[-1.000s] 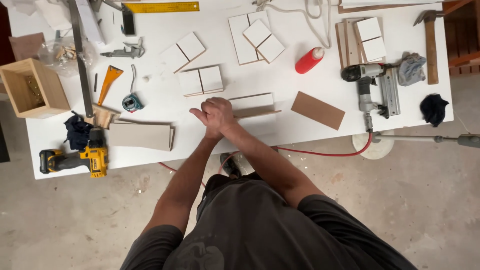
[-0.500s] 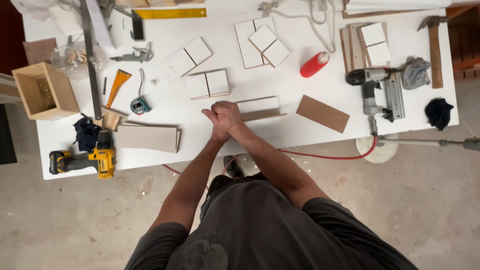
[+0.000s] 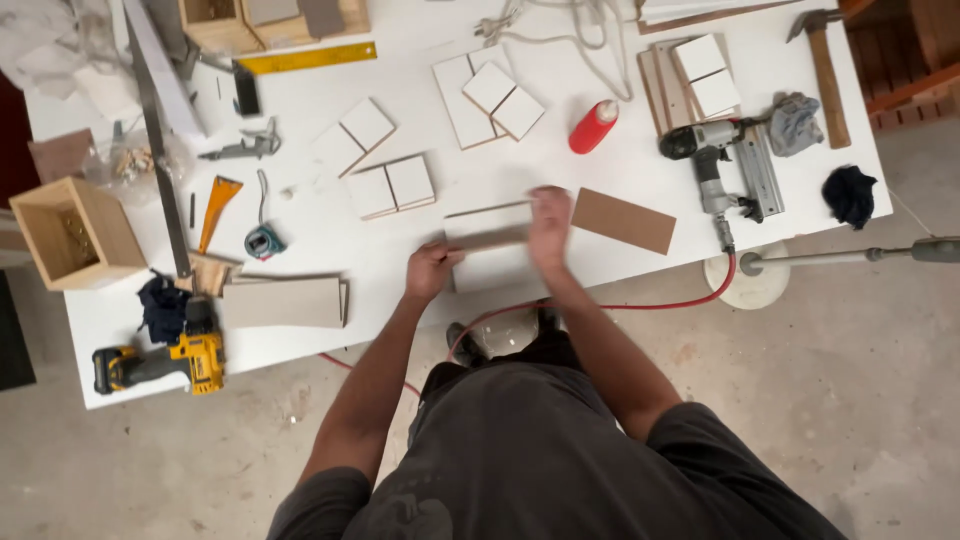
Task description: Assemble small wooden components using glue, a hammer, and a nail gun
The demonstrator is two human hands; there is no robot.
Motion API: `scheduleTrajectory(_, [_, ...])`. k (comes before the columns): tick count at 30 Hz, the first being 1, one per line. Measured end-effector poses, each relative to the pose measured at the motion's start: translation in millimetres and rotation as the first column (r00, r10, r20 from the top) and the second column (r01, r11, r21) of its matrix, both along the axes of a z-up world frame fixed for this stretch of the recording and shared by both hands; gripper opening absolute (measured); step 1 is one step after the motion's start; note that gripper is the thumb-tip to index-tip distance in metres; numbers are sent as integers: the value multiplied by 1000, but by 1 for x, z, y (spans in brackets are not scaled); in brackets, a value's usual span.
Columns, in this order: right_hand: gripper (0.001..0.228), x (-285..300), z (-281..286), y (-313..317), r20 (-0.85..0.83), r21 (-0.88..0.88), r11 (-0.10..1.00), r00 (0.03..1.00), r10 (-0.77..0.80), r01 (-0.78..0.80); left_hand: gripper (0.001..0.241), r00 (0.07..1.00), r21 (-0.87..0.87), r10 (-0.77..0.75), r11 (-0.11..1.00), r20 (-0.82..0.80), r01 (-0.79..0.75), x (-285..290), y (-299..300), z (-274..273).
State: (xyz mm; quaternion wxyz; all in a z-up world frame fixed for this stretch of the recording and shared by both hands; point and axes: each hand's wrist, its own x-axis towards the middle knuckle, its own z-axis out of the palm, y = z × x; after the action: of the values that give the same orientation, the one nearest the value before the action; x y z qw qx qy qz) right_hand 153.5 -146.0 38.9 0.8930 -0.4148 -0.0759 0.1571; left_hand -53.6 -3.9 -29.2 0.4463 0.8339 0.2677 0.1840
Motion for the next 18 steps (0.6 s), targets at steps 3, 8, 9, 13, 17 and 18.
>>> scheduleTrajectory(3, [52,21,47,-73,-94,-891,409,962,255,-195,21,995,-374,96,922,-32,-101,-15,6,-4])
scheduleTrajectory(8, [55,18,44,-97,-291,-361,655,747,598,-664,27,972,-862,217,505,86,-36,-17,-5,-24])
scheduleTrajectory(9, [53,10,70,-98,-196,-256,724,768,609,-640,29,955,-912,272,409,118,-3,-18,-9,-34])
scheduleTrajectory(13, [72,1,163,-90,99,-164,681,675,731,-714,22,900,-948,382,305,211,93,9,-16,-28])
scheduleTrajectory(17, [85,0,215,-93,303,-246,675,606,735,-696,27,849,-928,406,292,340,232,39,-19,-23])
scheduleTrajectory(18, [88,1,226,-95,319,-251,684,609,726,-685,29,830,-915,407,295,381,276,49,-22,-14])
